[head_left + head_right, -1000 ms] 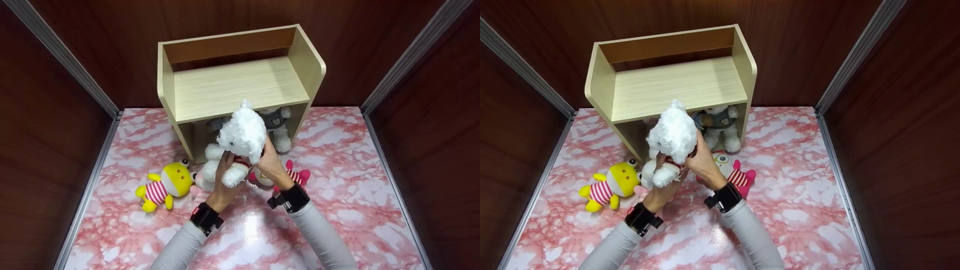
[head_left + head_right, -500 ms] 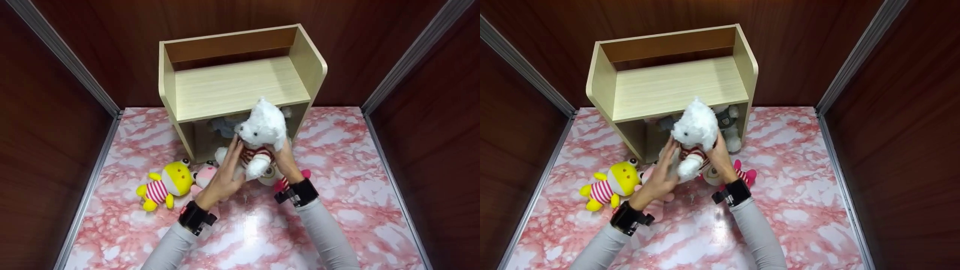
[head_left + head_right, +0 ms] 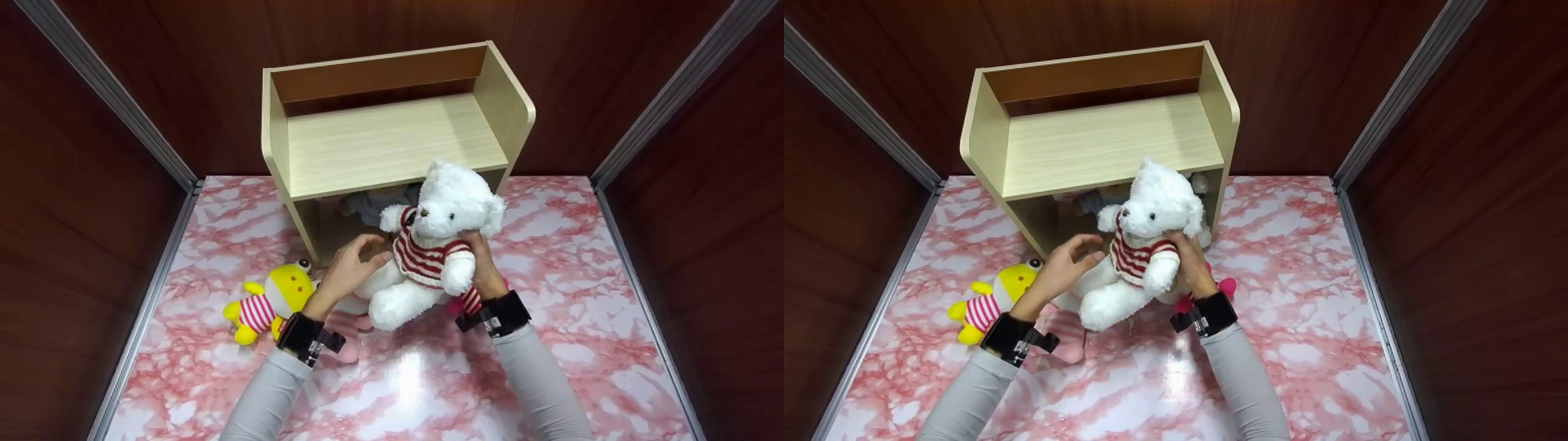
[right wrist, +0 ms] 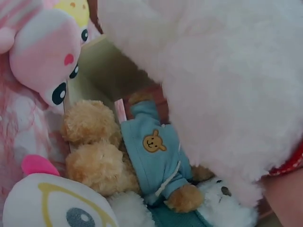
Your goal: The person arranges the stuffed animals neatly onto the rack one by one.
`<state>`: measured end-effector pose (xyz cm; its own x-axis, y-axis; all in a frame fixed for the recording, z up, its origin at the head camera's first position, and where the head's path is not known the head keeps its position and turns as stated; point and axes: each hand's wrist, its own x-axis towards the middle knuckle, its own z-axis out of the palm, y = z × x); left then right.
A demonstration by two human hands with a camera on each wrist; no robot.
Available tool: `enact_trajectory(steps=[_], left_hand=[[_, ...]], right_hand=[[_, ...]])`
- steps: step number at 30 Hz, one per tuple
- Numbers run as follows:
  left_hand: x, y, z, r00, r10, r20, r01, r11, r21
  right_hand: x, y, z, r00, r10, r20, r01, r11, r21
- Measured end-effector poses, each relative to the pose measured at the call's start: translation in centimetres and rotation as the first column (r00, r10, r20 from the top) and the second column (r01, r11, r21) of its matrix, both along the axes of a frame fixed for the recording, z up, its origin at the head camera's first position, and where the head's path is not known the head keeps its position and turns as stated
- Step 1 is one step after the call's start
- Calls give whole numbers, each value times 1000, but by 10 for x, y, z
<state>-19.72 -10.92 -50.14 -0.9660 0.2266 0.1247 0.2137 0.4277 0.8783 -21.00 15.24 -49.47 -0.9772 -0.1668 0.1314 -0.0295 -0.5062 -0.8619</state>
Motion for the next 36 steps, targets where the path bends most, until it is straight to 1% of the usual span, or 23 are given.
enact_trajectory(steps=[2,3,4,6,8,11,14,16,17,18,20,21,22,23,24,25,27,28,29,31,32,34,36], left_hand=[[-2,0,-2,998,-57,39,57,998,2],[-2,1,-2,995,-88,56,88,996,10],[-3,2,-3,990,-122,71,121,992,24],[-3,3,-4,975,-194,109,187,980,70],[-3,5,-5,956,-262,134,245,961,132],[-4,8,-10,933,-322,163,286,935,207],[-3,9,-15,923,-310,228,267,943,199],[-2,10,-21,914,-301,271,259,949,182],[-1,10,-23,912,-294,285,257,953,163],[0,10,-25,911,-295,287,260,953,156],[-1,12,-30,903,-345,255,303,934,190],[-1,13,-32,899,-371,234,327,922,206],[-1,14,-33,899,-380,217,340,919,201],[-2,15,-34,898,-390,203,350,914,206],[-2,16,-35,896,-400,194,357,907,222],[-2,16,-36,898,-395,193,351,909,225],[-1,14,-38,913,-351,210,307,927,217],[0,13,-39,920,-323,222,276,936,217],[1,11,-40,926,-294,235,242,943,227],[4,6,-42,942,-227,247,172,959,228],[5,4,-43,947,-205,246,145,960,240],[7,-2,-46,957,-159,243,92,960,265],[10,-9,-47,963,-110,247,37,958,284]], right_hand=[[5,-1,6,998,57,9,-57,998,5],[7,-1,8,994,105,23,-105,994,-15],[11,-3,11,990,133,34,-133,991,-23],[18,-6,20,982,170,78,-168,985,-31],[24,-10,28,979,175,109,-174,985,-18],[31,-16,38,974,161,162,-164,986,8],[31,-20,40,972,140,186,-144,990,8],[29,-23,40,976,128,179,-131,991,1],[27,-23,39,975,141,169,-142,990,-8],[25,-24,37,976,157,152,-156,988,-16],[21,-24,32,969,211,128,-208,977,-39],[19,-24,29,962,240,128,-236,971,-49],[9,-21,14,942,319,102,-309,945,-107],[7,-20,11,934,346,95,-335,935,-116],[6,-21,9,932,350,95,-339,934,-111],[4,-21,6,932,346,105,-336,936,-103],[-1,-21,-1,951,286,116,-283,958,-43],[-4,-21,-5,966,235,106,-236,972,-2],[0,-25,3,983,140,120,-151,984,91],[-6,-25,-9,994,25,106,-45,981,187],[-9,-25,-15,996,-21,92,-1,975,223],[-15,-25,-26,998,-24,61,10,977,215],[-20,-24,-34,1000,9,26,-14,985,174]])
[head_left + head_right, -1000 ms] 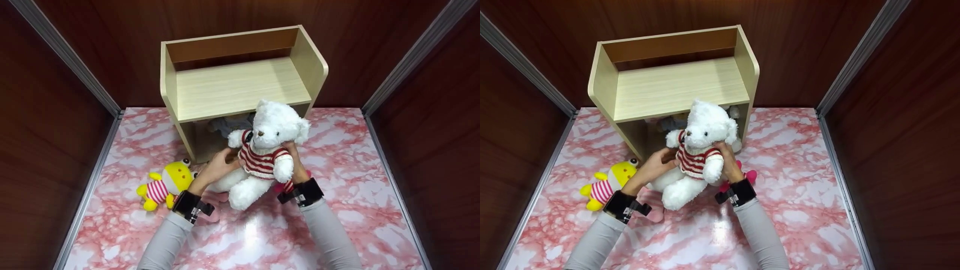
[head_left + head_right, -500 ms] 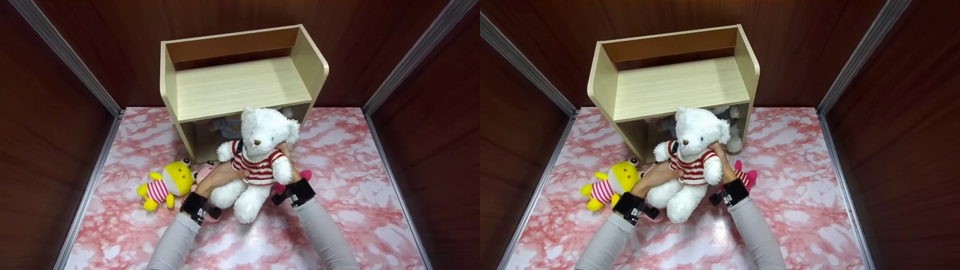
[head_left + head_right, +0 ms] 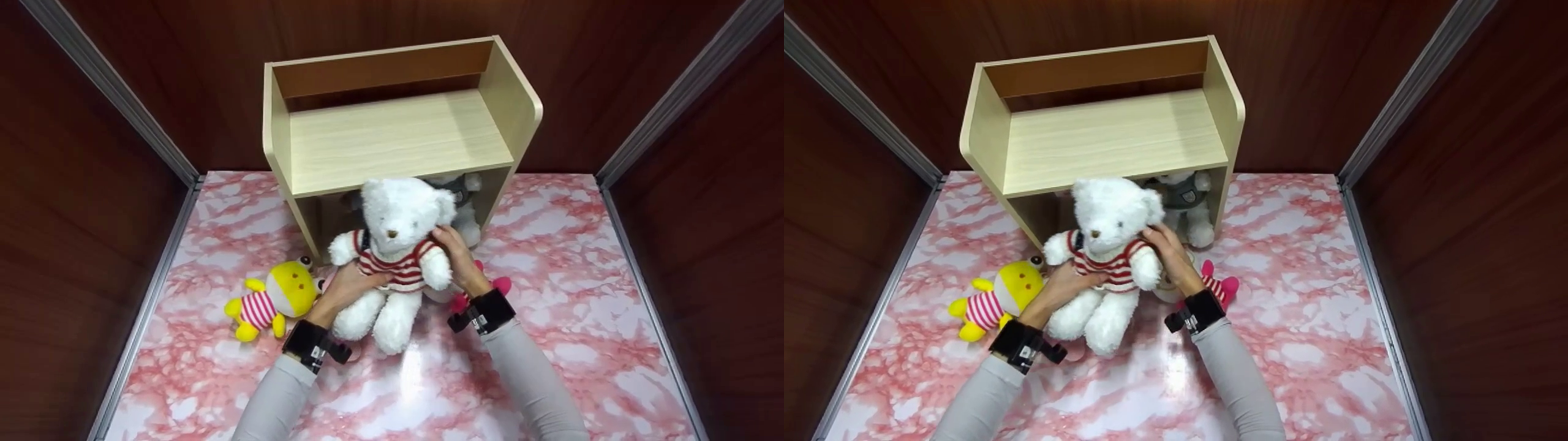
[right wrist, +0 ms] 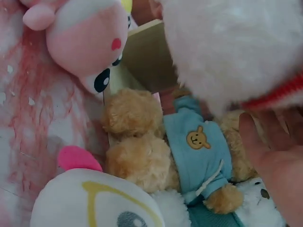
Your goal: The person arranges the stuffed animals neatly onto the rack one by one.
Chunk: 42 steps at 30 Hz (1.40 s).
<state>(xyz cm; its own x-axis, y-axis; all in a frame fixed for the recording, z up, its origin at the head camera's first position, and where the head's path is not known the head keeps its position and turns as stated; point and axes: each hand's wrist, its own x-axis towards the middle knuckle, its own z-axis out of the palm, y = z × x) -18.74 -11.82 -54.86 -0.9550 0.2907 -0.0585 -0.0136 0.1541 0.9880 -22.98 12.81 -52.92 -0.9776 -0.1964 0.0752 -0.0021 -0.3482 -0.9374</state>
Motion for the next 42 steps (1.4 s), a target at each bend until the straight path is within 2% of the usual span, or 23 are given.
enact_trajectory(steps=[3,5,8,9,11,13,15,18,22,25,27,29,31,32,34,36,38,40,42], left_hand=[[5,-13,-1,996,83,28,-84,996,19],[9,-22,-3,988,142,51,-143,990,13],[14,-35,-7,974,221,58,-219,975,-30],[16,-40,-9,969,239,54,-237,971,-42],[20,-47,-14,962,269,39,-266,962,-53],[24,-54,-18,954,298,27,-296,953,-57],[28,-60,-21,946,324,26,-324,946,-29],[33,-68,-26,934,356,33,-357,934,23],[38,-73,-27,919,391,53,-392,919,30],[39,-73,-28,908,414,59,-415,910,2],[38,-73,-29,907,418,50,-419,908,3],[38,-71,-30,908,417,29,-418,909,5],[36,-70,-29,908,418,-3,-418,908,-4],[36,-69,-29,908,418,-19,-418,908,-13],[34,-66,-28,907,418,-43,-420,907,-34],[32,-64,-26,908,416,-52,-419,906,-63],[30,-60,-24,910,411,-49,-414,904,-110],[27,-56,-22,915,402,-35,-402,901,-160],[23,-50,-20,922,386,-31,-384,901,-200]], right_hand=[[-9,-2,-8,995,73,-61,-77,995,-69],[-14,-5,-11,994,65,-91,-68,997,-31],[-18,-10,-12,994,3,-107,9,993,118],[-20,-12,-13,993,-25,-118,47,981,187],[-23,-17,-15,986,-80,-147,124,941,316],[-25,-22,-18,974,-113,-198,190,881,433],[-28,-29,-21,959,-109,-260,238,810,536],[-31,-40,-25,936,-43,-350,284,679,677],[-34,-57,-33,903,103,-418,332,449,829],[-35,-69,-40,891,218,-399,334,281,900],[-34,-75,-45,891,277,-360,323,171,931],[-33,-78,-50,891,312,-331,320,88,944],[-31,-80,-56,886,330,-325,336,25,942],[-30,-80,-58,880,333,-339,355,13,935],[-29,-80,-61,868,332,-368,388,9,922],[-30,-80,-63,859,327,-395,410,25,912],[-31,-80,-64,862,316,-397,404,46,914],[-34,-79,-65,886,290,-363,364,53,930],[-36,-78,-66,919,241,-313,307,63,950]])
